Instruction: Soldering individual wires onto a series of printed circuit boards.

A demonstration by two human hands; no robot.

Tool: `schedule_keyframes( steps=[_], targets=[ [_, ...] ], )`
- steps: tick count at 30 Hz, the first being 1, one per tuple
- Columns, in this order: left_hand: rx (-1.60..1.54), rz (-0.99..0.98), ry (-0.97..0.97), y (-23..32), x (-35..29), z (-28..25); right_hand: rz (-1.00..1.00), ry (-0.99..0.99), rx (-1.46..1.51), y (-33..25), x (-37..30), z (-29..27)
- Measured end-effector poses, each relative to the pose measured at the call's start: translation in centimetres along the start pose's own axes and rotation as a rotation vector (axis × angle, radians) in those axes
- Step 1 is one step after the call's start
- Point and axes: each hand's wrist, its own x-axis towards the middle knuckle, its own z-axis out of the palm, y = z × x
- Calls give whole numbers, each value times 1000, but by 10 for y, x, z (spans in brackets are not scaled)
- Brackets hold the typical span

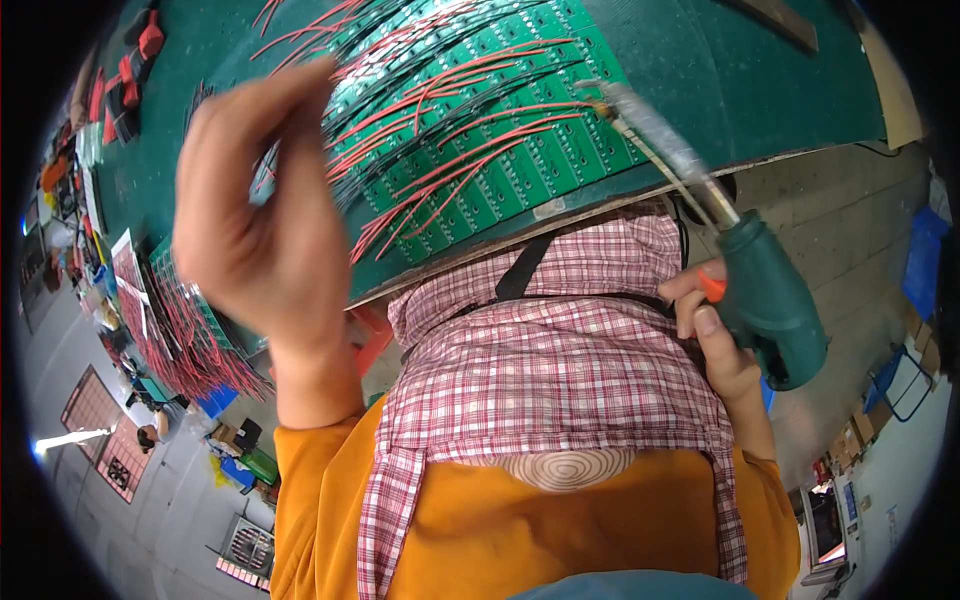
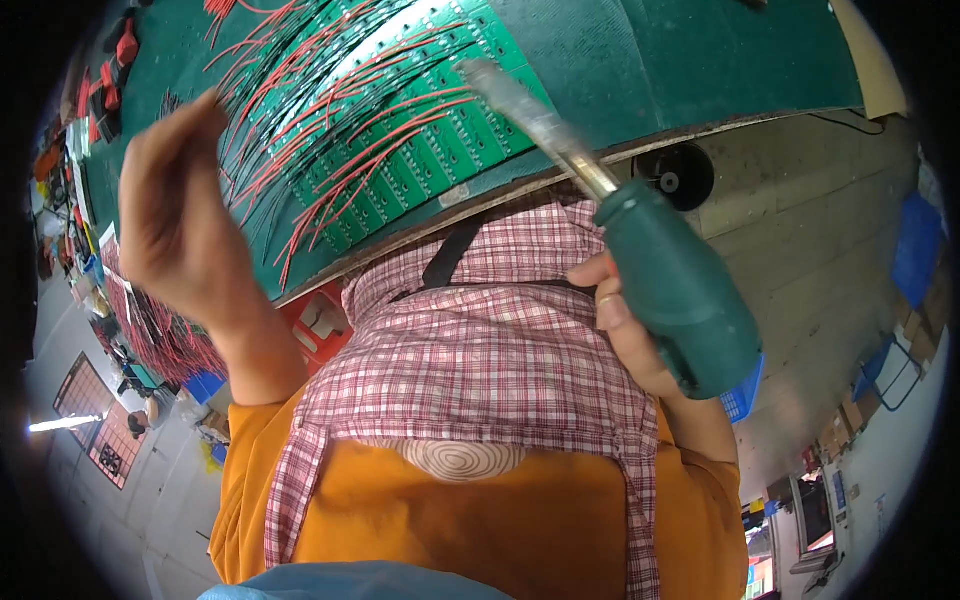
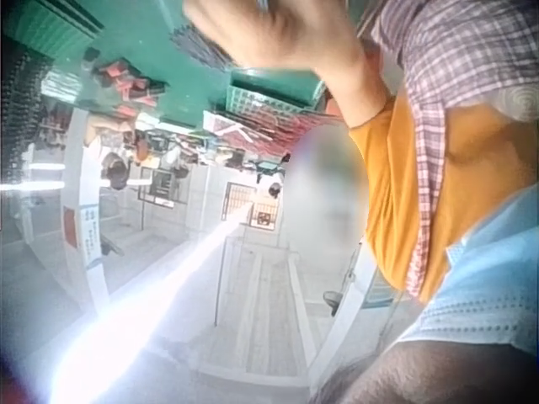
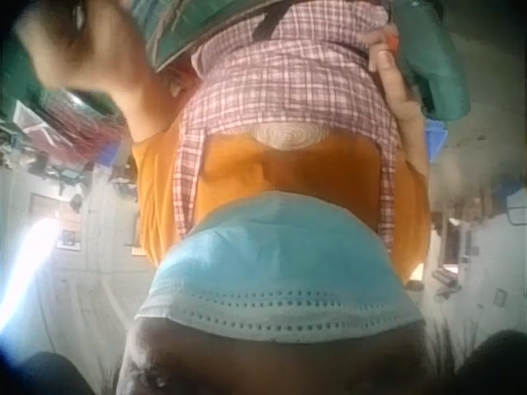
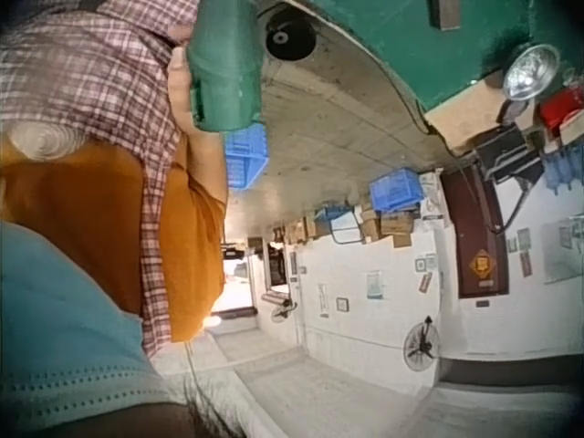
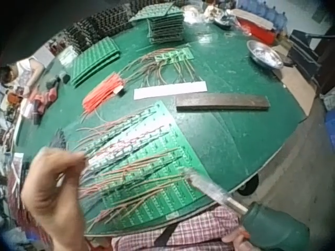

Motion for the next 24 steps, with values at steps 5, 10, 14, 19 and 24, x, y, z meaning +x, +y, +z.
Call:
schedule_keyframes(
  steps=[5,10,14,19,24],
  targets=[
    [86,37,-370,10,-40,-39,97,-249,-95,-2,11,-3],
    [51,1,-467,9,-81,-27,96,-324,-308,-7,19,2],
    [154,-24,-290,-15,-86,-15,149,-340,-188,-10,25,8],
    [232,49,-178,-24,-87,-2,58,-418,-328,-9,26,3],
    [184,25,-147,-21,-89,-4,-36,-279,-245,-2,18,9]
  ],
)
